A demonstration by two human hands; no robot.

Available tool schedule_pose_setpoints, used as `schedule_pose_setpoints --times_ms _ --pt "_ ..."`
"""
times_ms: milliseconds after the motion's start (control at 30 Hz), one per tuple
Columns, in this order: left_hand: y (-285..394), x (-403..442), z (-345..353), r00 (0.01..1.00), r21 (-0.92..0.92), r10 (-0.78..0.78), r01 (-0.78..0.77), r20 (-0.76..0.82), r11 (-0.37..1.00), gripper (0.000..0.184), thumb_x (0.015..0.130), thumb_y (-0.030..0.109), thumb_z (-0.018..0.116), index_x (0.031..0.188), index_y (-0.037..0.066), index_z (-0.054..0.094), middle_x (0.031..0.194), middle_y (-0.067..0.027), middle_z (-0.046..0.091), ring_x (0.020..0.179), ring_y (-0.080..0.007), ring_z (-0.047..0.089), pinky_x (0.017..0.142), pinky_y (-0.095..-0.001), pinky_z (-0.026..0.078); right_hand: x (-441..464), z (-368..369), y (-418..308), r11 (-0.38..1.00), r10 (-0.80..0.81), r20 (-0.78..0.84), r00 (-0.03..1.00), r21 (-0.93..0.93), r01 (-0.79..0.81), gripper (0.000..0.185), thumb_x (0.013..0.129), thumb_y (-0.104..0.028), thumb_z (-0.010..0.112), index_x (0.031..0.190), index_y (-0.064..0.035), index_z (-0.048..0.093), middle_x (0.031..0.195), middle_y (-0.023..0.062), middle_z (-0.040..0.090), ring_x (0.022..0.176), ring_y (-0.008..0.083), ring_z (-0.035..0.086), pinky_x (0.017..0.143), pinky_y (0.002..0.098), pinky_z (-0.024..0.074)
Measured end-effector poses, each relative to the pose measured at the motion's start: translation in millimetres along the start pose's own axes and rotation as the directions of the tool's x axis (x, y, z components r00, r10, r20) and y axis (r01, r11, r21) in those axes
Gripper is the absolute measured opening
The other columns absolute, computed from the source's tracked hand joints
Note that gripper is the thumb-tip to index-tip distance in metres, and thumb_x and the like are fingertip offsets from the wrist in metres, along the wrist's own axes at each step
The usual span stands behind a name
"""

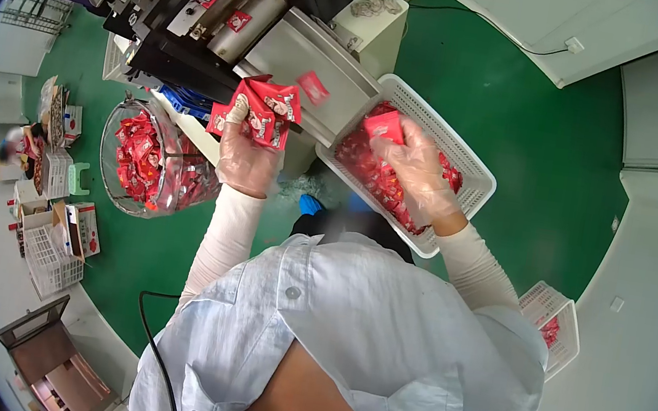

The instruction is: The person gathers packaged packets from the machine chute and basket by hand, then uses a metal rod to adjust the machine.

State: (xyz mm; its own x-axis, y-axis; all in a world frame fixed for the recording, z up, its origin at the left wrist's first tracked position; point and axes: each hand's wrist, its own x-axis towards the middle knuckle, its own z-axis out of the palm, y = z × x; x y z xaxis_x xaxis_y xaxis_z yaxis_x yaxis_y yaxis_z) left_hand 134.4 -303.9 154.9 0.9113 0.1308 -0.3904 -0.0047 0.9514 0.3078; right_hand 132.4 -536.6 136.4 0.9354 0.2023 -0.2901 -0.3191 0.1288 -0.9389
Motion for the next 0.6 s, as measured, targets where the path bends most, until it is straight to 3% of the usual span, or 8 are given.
schedule_pose_setpoints --times_ms 67,100,200,300,400,433,533,600 --pt "-5 -1 -4 1.000 0.019 0.017 -0.016 -0.021 1.000 0.036 0.086 0.015 0.061 0.119 0.002 0.052 0.113 -0.0105 0.060 0.102 -0.0242 0.059 0.092 -0.0411 0.048 6 -6 10 0.964 -0.215 -0.108 0.971 -0.181 0.193 0.035 0.082 -0.013 0.068 0.111 -0.0014 0.052 0.096 0.0030 0.057 0.088 0.0117 0.055 0.074 0.0278 0.0483" --pt "-7 -2 -4 0.999 0.024 0.022 -0.021 -0.040 0.999 0.036 0.087 0.015 0.061 0.118 0.002 0.052 0.113 -0.0103 0.060 0.102 -0.0240 0.059 0.092 -0.0409 0.048 7 -8 10 0.829 -0.395 -0.128 0.910 -0.477 0.293 0.038 0.080 -0.012 0.070 0.111 -0.0021 0.052 0.098 0.0033 0.055 0.088 0.0124 0.053 0.076 0.0275 0.0482" --pt "-16 -8 -1 1.000 0.056 0.012 -0.011 -0.024 0.998 0.034 0.088 0.016 0.059 0.118 0.003 0.052 0.111 -0.0101 0.061 0.099 -0.0232 0.060 0.090 -0.0400 0.049 7 2 5 0.849 -0.381 -0.033 0.924 -0.407 0.336 0.034 0.081 -0.013 0.070 0.110 -0.0033 0.054 0.095 0.0039 0.056 0.085 0.0119 0.052 0.074 0.0259 0.0477" --pt "-30 -11 -5 1.000 0.101 -0.022 0.021 0.012 0.995 0.033 0.089 0.016 0.058 0.118 0.003 0.053 0.108 -0.0096 0.063 0.097 -0.0223 0.061 0.087 -0.0387 0.050 11 25 6 0.928 -0.260 0.059 0.964 -0.262 0.267 0.029 0.083 -0.015 0.068 0.106 -0.0014 0.055 0.087 0.0029 0.057 0.079 0.0099 0.052 0.071 0.0240 0.0468" --pt "-39 -21 -11 0.997 0.231 -0.052 0.039 0.051 0.972 0.030 0.090 0.015 0.053 0.117 0.001 0.053 0.108 -0.0104 0.061 0.096 -0.0234 0.061 0.084 -0.0384 0.051 7 48 -5 0.987 0.013 0.151 0.988 0.158 -0.037 0.027 0.085 -0.018 0.067 0.102 0.0001 0.056 0.082 0.0023 0.059 0.073 0.0091 0.054 0.067 0.0230 0.0469" --pt "-38 -24 -15 0.999 0.251 -0.032 0.027 0.016 0.968 0.032 0.090 0.014 0.053 0.117 -0.001 0.052 0.106 -0.0110 0.062 0.095 -0.0236 0.060 0.082 -0.0376 0.051 14 46 4 1.000 0.023 0.109 0.994 -0.013 -0.021 0.027 0.086 -0.019 0.066 0.101 0.0005 0.056 0.081 0.0017 0.060 0.070 0.0080 0.054 0.063 0.0228 0.0468" --pt "-24 -27 -31 0.999 0.298 0.049 -0.045 -0.004 0.953 0.032 0.089 0.014 0.054 0.116 -0.003 0.052 0.105 -0.0114 0.063 0.094 -0.0237 0.061 0.080 -0.0369 0.051 19 25 15 0.993 0.103 0.075 0.992 -0.056 -0.099 0.026 0.090 -0.012 0.058 0.111 0.0003 0.048 0.107 0.0119 0.062 0.098 0.0166 0.061 0.075 0.0277 0.0535" --pt "-11 -29 -48 0.996 0.287 0.036 -0.011 -0.081 0.958 0.032 0.088 0.013 0.054 0.116 -0.002 0.053 0.105 -0.0122 0.064 0.094 -0.0259 0.062 0.083 -0.0376 0.051 23 -1 40 0.989 0.063 -0.016 0.998 -0.133 -0.065 0.029 0.087 -0.021 0.063 0.105 0.0002 0.055 0.091 0.0081 0.061 0.079 0.0139 0.059 0.067 0.0268 0.0485"
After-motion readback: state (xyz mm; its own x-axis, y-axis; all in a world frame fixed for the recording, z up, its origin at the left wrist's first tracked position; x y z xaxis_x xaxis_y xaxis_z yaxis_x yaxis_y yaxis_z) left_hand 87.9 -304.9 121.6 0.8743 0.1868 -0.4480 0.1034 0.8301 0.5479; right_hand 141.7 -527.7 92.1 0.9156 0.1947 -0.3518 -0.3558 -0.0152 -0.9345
